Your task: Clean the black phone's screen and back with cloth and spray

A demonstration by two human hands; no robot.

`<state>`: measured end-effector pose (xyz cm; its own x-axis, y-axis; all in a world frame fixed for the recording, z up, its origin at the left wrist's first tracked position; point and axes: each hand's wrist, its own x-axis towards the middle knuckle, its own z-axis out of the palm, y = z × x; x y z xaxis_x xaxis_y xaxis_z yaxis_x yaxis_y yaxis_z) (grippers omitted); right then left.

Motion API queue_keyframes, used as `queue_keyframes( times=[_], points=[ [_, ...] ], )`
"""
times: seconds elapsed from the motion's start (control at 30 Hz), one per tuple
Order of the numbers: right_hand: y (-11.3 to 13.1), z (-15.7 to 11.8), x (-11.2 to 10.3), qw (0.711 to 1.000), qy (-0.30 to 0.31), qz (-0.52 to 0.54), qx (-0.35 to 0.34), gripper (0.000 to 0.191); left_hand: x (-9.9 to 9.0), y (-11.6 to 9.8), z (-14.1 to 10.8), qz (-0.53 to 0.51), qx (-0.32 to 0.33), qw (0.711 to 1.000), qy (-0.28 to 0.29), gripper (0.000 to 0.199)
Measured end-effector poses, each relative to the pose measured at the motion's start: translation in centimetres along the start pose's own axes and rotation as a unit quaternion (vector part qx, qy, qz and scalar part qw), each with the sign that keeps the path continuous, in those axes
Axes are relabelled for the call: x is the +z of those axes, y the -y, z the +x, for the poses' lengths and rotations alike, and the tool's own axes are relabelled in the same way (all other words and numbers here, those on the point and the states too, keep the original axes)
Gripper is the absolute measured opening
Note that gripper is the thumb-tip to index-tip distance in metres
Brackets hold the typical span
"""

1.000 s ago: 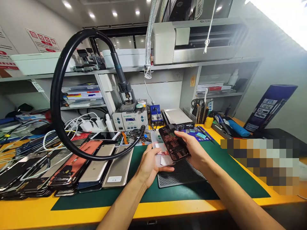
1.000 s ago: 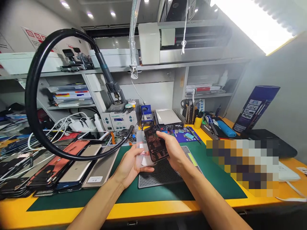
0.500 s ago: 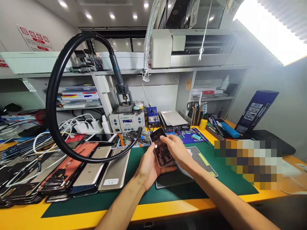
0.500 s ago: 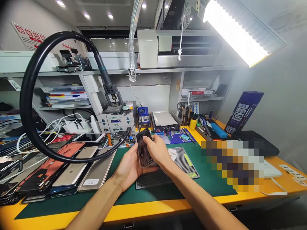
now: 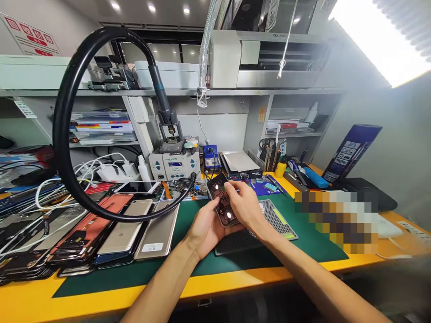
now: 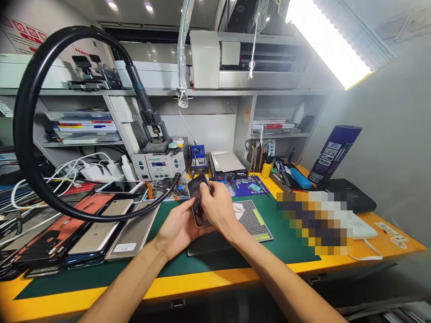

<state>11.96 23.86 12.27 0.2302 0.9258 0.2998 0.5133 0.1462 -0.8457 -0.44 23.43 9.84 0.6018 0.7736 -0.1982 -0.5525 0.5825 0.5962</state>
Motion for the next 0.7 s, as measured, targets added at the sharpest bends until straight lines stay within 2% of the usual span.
queue_keyframes(
  times=[0.17,0.33,0.53,0.7],
  points=[
    [-0.2,0.0,0.1,0.995,-0.006,-0.098,-0.011,0.045,0.1,0.0,-0.1,-0.007,0.009,1.0,0.0,0.032],
    [-0.3,0.6,-0.3,0.994,0.006,-0.109,-0.013,0.043,0.1,-0.2,-0.3,-0.011,0.009,1.0,0.016,0.039],
    [-0.4,1.8,-1.9,0.994,0.106,0.005,0.016,0.049,0.0,-0.4,-0.7,0.008,0.02,0.999,0.038,0.043],
    [-1.2,2.4,-2.8,0.984,0.139,0.091,0.069,0.044,0.2,-0.5,-1.1,0.023,0.031,0.998,0.052,0.044]
  ],
)
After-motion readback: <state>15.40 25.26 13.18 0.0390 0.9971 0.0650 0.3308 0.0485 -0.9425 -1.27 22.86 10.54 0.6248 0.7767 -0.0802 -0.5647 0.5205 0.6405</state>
